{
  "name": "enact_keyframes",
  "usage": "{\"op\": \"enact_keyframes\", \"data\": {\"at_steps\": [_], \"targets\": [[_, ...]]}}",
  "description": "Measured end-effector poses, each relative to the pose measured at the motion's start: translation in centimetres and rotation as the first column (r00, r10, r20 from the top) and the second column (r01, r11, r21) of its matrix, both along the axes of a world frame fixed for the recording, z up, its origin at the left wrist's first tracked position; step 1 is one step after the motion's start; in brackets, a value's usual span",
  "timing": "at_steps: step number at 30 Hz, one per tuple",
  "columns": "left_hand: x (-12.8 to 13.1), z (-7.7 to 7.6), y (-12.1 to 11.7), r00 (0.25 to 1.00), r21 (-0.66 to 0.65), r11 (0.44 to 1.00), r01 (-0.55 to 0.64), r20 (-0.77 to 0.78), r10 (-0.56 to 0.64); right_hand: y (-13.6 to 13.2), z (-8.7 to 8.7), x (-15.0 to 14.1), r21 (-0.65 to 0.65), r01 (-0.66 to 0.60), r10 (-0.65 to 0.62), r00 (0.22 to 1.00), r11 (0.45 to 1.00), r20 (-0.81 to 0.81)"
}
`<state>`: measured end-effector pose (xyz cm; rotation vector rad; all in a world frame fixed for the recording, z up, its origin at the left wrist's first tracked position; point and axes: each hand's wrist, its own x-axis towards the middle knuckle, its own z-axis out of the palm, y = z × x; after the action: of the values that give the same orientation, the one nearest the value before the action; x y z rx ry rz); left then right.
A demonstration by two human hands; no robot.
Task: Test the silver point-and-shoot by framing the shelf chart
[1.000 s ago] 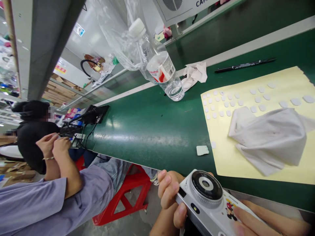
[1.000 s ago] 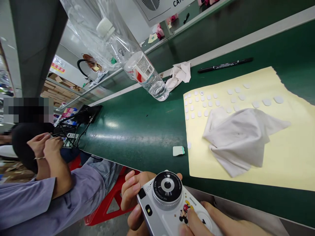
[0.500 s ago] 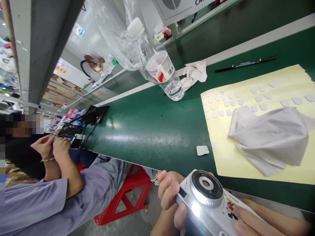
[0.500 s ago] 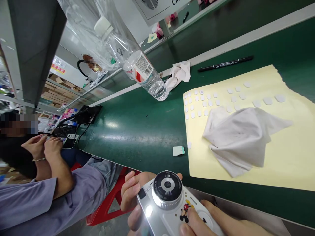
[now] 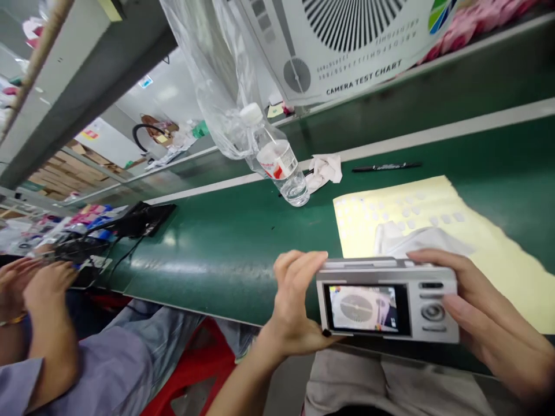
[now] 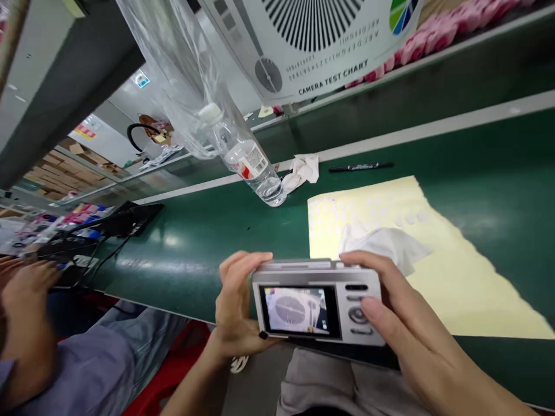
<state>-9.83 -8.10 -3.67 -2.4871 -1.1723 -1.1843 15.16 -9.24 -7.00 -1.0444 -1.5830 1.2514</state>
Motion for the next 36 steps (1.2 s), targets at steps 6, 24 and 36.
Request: {"op": "enact_keyframes", "data": {"at_steps": [6, 24, 36], "targets": [[1.4, 3.3, 6.4, 0.997, 0.034, 0.997, 0.073, -0.024, -0.073, 6.0, 4.9, 0.7, -0.026, -0.068, 0.063, 0.988, 0.997, -0.144], [1.5, -1.8, 8.6, 0.997, 0.022, 0.997, 0.078, 0.024, -0.079, 7.6, 1.4, 1.1, -0.075, -0.1, 0.092, 0.991, 0.992, -0.101], [1.5, -2.3, 8.8, 0.997, 0.038, 0.997, 0.073, 0.034, -0.074, 7.9, 1.2, 2.0, -0.301, -0.202, 0.124, 0.958, 0.932, -0.259]]}}
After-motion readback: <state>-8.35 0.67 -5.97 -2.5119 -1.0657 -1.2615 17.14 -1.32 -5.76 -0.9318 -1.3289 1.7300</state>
